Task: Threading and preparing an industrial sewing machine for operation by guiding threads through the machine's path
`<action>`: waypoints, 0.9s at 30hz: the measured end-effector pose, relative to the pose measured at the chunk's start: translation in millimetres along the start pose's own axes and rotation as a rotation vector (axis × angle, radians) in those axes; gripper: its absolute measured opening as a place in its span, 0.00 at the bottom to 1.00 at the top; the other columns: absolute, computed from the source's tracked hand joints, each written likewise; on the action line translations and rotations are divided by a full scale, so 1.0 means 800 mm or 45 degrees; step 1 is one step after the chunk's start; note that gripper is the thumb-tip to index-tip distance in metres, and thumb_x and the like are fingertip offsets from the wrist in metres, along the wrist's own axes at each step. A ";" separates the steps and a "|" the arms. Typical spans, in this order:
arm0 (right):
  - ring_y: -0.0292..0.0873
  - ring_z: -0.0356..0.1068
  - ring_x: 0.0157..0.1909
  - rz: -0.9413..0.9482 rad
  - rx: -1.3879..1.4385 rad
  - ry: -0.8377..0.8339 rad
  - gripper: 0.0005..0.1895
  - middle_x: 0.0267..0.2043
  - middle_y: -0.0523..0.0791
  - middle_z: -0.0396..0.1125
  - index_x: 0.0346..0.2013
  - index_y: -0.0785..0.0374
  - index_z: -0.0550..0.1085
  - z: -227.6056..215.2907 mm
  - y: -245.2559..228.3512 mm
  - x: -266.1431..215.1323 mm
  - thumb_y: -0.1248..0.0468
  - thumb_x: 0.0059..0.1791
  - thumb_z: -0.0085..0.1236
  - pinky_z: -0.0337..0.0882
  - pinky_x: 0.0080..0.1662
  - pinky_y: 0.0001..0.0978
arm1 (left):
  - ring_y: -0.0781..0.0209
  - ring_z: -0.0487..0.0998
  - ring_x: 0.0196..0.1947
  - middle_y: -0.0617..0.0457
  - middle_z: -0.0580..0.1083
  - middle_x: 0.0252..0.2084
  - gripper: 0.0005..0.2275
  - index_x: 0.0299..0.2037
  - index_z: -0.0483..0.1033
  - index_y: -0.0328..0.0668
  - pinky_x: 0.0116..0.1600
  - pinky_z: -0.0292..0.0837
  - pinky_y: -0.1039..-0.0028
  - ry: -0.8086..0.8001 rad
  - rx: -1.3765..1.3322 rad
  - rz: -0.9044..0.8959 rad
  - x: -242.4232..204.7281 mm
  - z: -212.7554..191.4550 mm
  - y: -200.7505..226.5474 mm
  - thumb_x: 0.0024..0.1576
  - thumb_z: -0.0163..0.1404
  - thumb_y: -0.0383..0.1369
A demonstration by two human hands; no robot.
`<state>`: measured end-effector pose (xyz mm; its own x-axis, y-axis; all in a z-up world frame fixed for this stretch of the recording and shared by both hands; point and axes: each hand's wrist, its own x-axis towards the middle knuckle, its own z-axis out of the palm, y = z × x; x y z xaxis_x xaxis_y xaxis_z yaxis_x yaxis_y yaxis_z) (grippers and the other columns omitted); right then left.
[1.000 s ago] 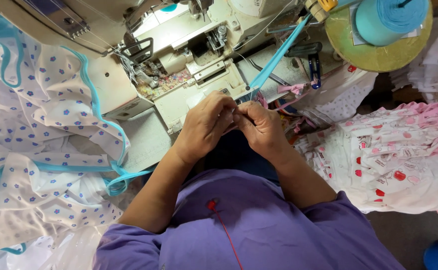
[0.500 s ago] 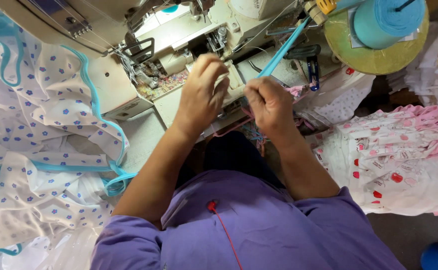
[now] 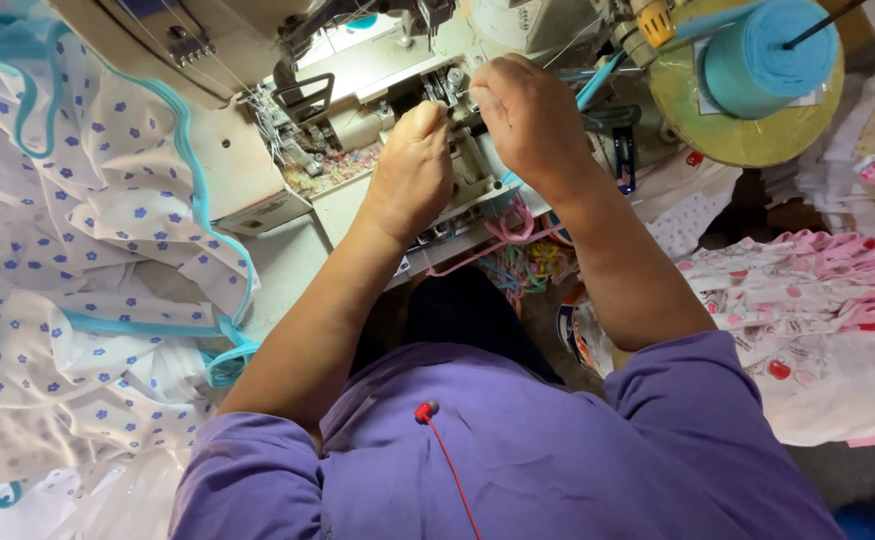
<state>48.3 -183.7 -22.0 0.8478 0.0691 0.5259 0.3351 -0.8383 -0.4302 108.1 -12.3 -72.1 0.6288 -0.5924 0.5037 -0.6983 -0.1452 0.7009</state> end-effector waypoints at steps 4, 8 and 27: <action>0.49 0.62 0.31 0.033 0.011 -0.072 0.08 0.31 0.48 0.63 0.35 0.65 0.70 0.004 0.003 0.001 0.68 0.58 0.49 0.60 0.34 0.42 | 0.50 0.62 0.31 0.47 0.64 0.30 0.09 0.33 0.58 0.40 0.38 0.58 0.60 -0.056 -0.171 -0.281 0.001 -0.007 0.009 0.66 0.32 0.30; 0.43 0.59 0.30 0.037 0.074 -0.113 0.10 0.28 0.46 0.61 0.32 0.64 0.68 0.003 0.001 -0.009 0.71 0.58 0.50 0.57 0.31 0.37 | 0.49 0.74 0.40 0.42 0.69 0.51 0.06 0.42 0.70 0.27 0.44 0.75 0.62 -0.069 0.177 -0.042 -0.003 -0.016 -0.001 0.61 0.39 0.21; 0.52 0.68 0.51 -0.088 -0.241 0.558 0.09 0.47 0.49 0.69 0.47 0.65 0.77 -0.013 0.021 -0.126 0.66 0.56 0.50 0.67 0.54 0.44 | 0.35 0.76 0.36 0.43 0.70 0.31 0.08 0.36 0.66 0.46 0.40 0.71 0.53 -0.050 0.049 -0.210 -0.026 0.000 -0.021 0.67 0.43 0.36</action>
<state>-35.8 -210.6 -75.0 0.5595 -0.0726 0.8257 0.2691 -0.9263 -0.2638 107.0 2.2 -94.7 0.7228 -0.5882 0.3628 -0.5997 -0.2729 0.7523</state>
